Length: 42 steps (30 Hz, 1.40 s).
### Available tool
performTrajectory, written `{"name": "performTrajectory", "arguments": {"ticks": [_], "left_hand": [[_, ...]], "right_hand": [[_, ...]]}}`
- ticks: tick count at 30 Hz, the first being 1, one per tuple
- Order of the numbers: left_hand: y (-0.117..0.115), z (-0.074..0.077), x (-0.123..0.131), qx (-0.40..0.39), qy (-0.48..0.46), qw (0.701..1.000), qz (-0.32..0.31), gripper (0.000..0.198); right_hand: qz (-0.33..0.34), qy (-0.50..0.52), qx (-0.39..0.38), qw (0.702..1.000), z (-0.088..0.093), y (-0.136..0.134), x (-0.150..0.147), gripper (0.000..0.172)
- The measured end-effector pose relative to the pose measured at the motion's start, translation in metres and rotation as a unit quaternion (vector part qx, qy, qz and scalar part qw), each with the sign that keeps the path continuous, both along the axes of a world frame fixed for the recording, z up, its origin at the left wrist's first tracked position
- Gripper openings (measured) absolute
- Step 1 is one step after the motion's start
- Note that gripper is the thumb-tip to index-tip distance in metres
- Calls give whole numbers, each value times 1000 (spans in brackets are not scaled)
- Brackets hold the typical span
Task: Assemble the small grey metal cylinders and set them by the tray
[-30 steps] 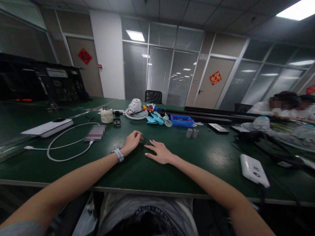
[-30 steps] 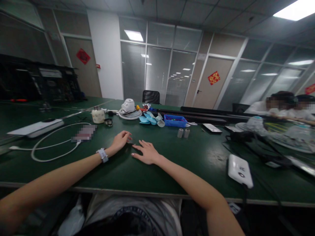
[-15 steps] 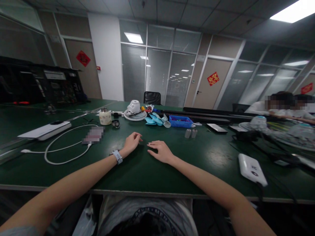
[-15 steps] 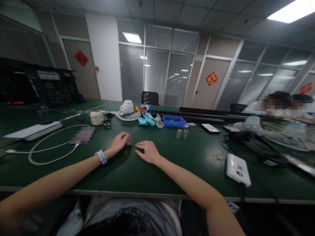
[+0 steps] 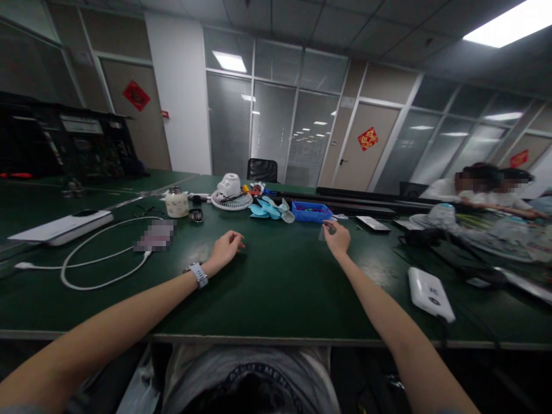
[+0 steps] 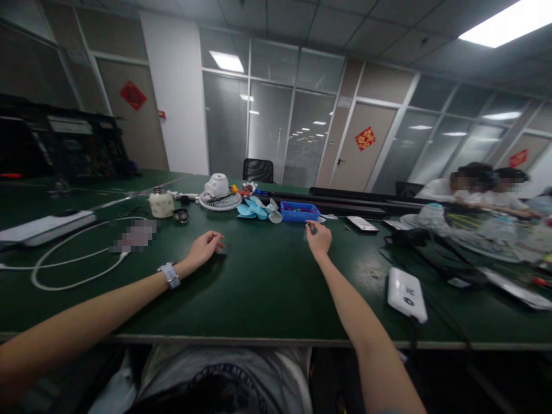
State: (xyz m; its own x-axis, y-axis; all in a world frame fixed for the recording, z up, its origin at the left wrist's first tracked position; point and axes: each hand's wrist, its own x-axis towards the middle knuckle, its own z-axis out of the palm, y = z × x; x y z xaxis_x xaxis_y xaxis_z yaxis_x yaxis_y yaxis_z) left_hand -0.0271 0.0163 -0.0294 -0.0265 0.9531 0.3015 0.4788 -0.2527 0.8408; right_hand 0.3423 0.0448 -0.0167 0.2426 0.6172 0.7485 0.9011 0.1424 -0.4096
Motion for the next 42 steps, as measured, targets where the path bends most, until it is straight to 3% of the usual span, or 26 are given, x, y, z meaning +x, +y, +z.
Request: {"name": "performTrajectory", "arguments": {"ticks": [5,20,28,33,37,42], "left_hand": [[-2,2,0,1,-9,1000,-3,27],[-4,4,1,-6,-10,1000,-5,27],[-4,3,1,-1,-4,1000,-15,26],[-6,4,2,0,0,1000,-19,27],[-5,3,1,-1,5,1000,-22,26],[-2,1,1,3,16,999,-29,27]], "right_hand": [[-25,45,-17,999,2,11,19,33],[-53,62,-95,992,-3,24,18,31],[-30,-72,-45,996,-8,18,19,30],[-105,-4,-18,994,-16,18,34,39],[-100,59,-113,987,-29,23,54,56],[-93,67,-204,972,-34,29,62,49]]}}
